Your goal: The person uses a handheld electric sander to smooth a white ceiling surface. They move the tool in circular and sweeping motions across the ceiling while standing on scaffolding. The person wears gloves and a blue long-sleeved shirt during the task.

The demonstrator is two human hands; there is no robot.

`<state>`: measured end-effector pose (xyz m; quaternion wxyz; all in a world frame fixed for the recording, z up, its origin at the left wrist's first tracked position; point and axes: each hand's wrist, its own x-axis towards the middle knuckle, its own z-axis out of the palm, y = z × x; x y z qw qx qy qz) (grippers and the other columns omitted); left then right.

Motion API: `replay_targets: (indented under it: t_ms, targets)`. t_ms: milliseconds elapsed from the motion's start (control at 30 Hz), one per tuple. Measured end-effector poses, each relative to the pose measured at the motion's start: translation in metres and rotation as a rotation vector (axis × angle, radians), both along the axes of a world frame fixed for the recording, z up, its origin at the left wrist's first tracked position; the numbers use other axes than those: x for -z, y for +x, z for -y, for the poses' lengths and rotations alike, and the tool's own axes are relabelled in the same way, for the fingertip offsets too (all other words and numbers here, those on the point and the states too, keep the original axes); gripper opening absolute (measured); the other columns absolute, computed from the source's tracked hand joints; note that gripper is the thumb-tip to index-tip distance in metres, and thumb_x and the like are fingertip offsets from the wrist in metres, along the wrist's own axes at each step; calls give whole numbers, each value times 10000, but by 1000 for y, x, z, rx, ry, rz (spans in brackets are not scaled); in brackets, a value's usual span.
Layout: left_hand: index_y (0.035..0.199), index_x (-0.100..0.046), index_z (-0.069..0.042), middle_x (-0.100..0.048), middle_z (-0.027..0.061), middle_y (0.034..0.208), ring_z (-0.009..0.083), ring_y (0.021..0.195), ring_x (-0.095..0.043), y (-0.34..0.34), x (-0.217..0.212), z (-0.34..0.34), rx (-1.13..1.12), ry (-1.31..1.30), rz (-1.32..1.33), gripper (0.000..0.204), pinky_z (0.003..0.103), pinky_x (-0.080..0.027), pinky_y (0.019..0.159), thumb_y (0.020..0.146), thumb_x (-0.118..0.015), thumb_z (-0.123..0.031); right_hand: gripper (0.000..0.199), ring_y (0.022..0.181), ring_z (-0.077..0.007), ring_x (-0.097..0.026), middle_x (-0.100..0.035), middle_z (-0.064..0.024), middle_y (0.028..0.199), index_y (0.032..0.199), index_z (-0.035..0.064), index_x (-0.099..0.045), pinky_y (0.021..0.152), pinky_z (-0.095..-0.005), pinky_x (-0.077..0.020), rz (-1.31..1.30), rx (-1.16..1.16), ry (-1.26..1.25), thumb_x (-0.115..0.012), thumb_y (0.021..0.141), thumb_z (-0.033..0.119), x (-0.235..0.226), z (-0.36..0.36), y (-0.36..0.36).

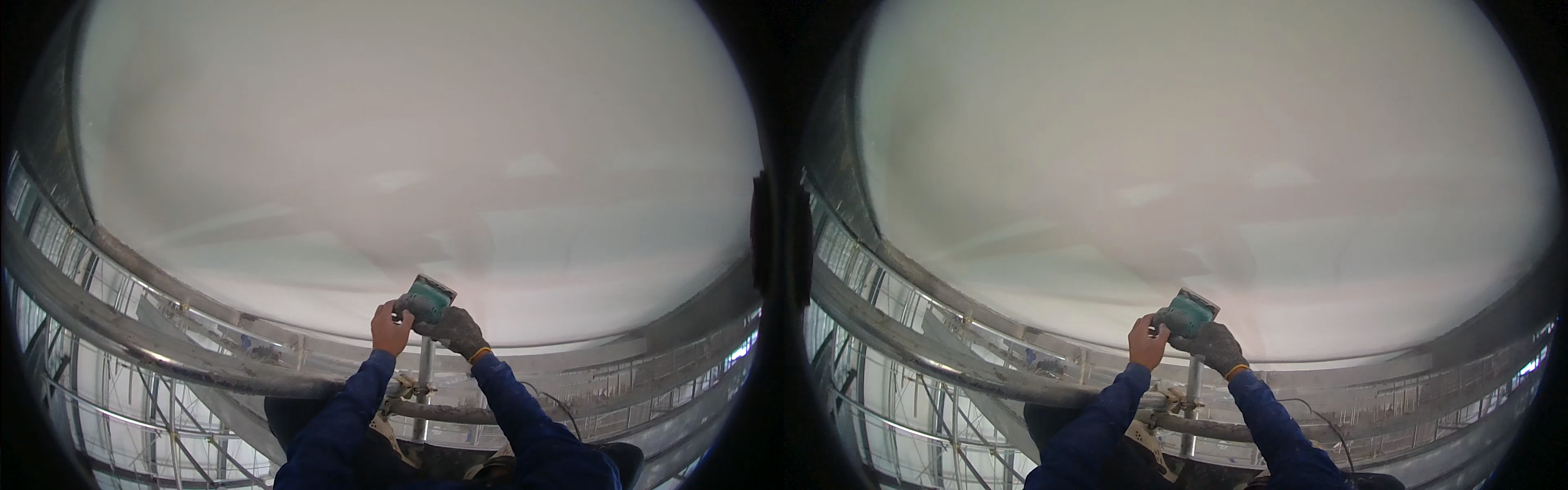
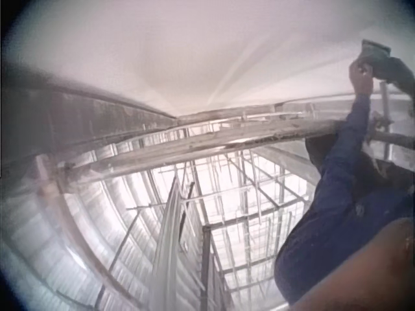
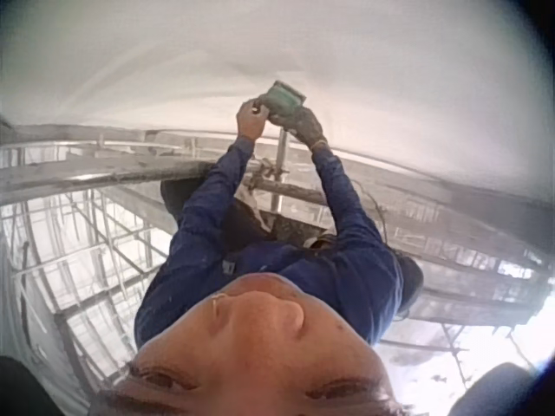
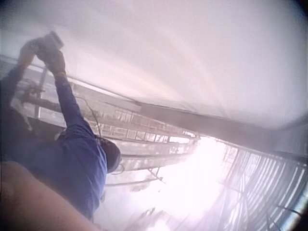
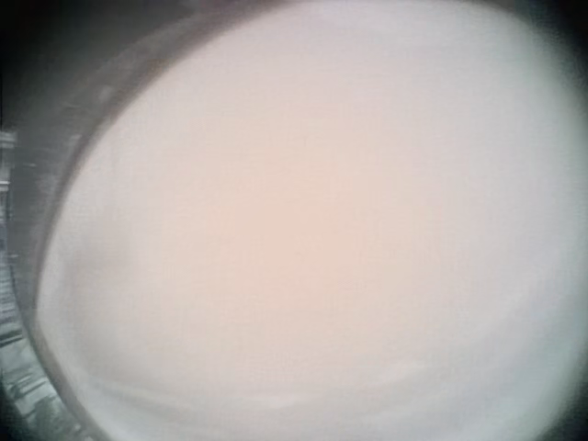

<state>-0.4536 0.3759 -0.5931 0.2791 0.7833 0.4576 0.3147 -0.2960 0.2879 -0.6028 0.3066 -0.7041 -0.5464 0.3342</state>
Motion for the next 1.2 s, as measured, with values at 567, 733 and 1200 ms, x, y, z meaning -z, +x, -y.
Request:
replay_targets:
  t_ms: [567, 733, 1200]
  targets:
    - [1351, -477, -103, -584, 170, 1034, 359, 1008, -541, -3, -25, 1, 143, 145, -273, 609, 467, -445, 889, 790, -678, -233, 271, 698, -260, -674, -699, -38, 788, 1097, 378, -692, 638, -403, -548, 314, -134, 430, -660, 834, 319, 37, 3, 3]
    - [1346, -497, -110, -588, 188, 1042, 367, 1019, -559, -3, -26, 4, 152, 129, -249, 570, 465, -461, 883, 834, -662, -299, 224, 612, -185, -657, -697, 25, 726, 1095, 372, -700, 613, -352, -538, -111, -28, 126, -596, 903, 324, 35, 1, -1]
    - [1221, -616, -89, -624, 116, 1058, 208, 922, -639, 7, -23, -6, 123, 24, 162, 468, 334, -548, 735, 825, -768, -286, 358, 590, -193, -650, -704, -8, 730, 1119, 305, -698, 573, -355, -509, 159, -98, 562, -634, 781, 204, 64, -12, 15]
